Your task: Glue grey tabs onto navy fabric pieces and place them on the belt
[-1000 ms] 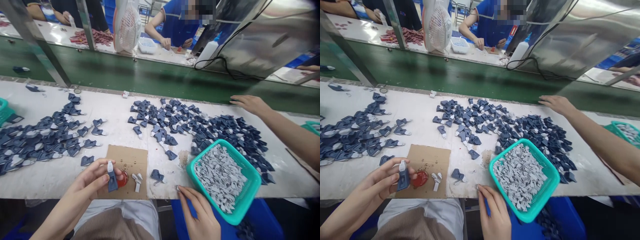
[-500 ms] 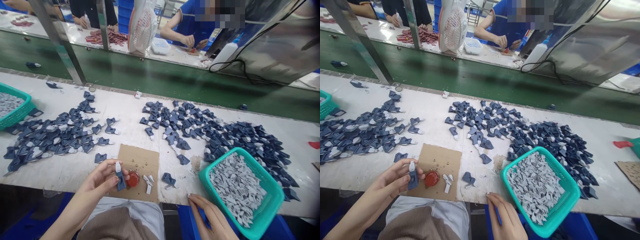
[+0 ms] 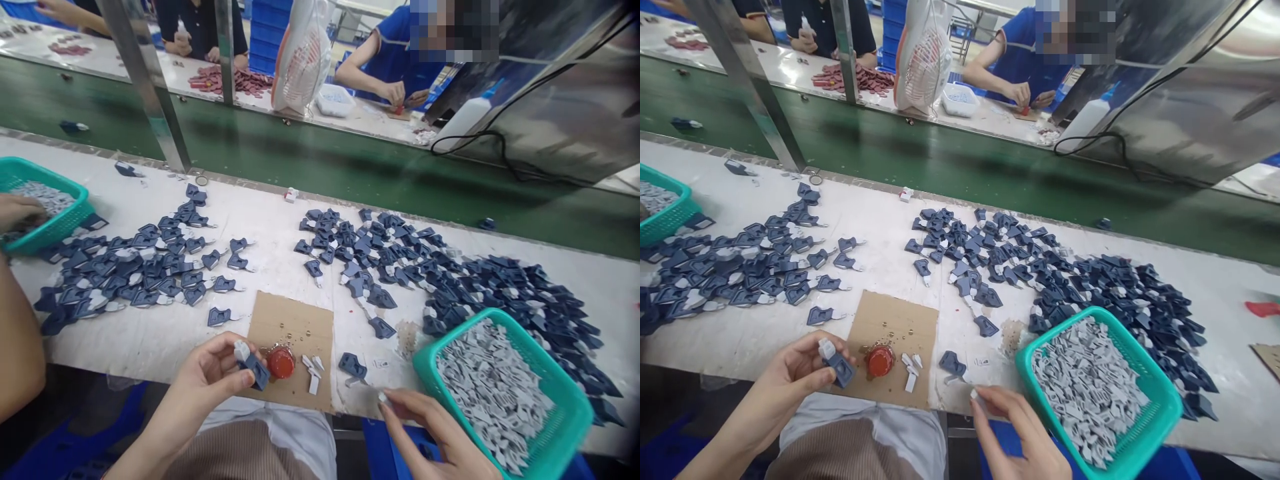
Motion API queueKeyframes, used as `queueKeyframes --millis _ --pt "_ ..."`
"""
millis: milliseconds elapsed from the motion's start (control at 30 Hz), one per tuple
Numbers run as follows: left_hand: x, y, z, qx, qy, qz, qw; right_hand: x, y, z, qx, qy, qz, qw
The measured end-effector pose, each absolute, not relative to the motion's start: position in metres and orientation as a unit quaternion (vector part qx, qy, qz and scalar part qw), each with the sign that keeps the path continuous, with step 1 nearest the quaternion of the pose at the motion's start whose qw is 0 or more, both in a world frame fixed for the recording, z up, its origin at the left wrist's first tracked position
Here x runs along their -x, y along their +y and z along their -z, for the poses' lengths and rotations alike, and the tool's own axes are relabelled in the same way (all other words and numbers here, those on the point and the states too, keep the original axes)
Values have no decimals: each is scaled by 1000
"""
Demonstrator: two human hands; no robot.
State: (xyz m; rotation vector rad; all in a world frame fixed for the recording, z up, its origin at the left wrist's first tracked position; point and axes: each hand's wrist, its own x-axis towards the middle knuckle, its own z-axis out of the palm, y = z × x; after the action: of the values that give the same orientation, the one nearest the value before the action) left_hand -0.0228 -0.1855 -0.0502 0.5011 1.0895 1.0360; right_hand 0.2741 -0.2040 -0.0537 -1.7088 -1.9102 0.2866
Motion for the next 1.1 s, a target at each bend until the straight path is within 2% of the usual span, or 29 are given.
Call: queueKeyframes --millis 133,333,733,867,1100 --pt "21 -189 54 -220 485 -487 692 -227 -185 34 566 -745 -180 302" --pt "20 -194 57 -223 477 -488 696 -178 -164 25 497 -786 -276 241" --pt "28 -195 66 -263 442 -472 716 -164 -152 30 475 -825 -268 148" --pt "26 -194 64 -254 434 -486 715 -167 -148 21 501 -769 -351 185" --pt "12 -187 54 -226 382 -511 736 -179 -151 11 552 -515 -584 300"
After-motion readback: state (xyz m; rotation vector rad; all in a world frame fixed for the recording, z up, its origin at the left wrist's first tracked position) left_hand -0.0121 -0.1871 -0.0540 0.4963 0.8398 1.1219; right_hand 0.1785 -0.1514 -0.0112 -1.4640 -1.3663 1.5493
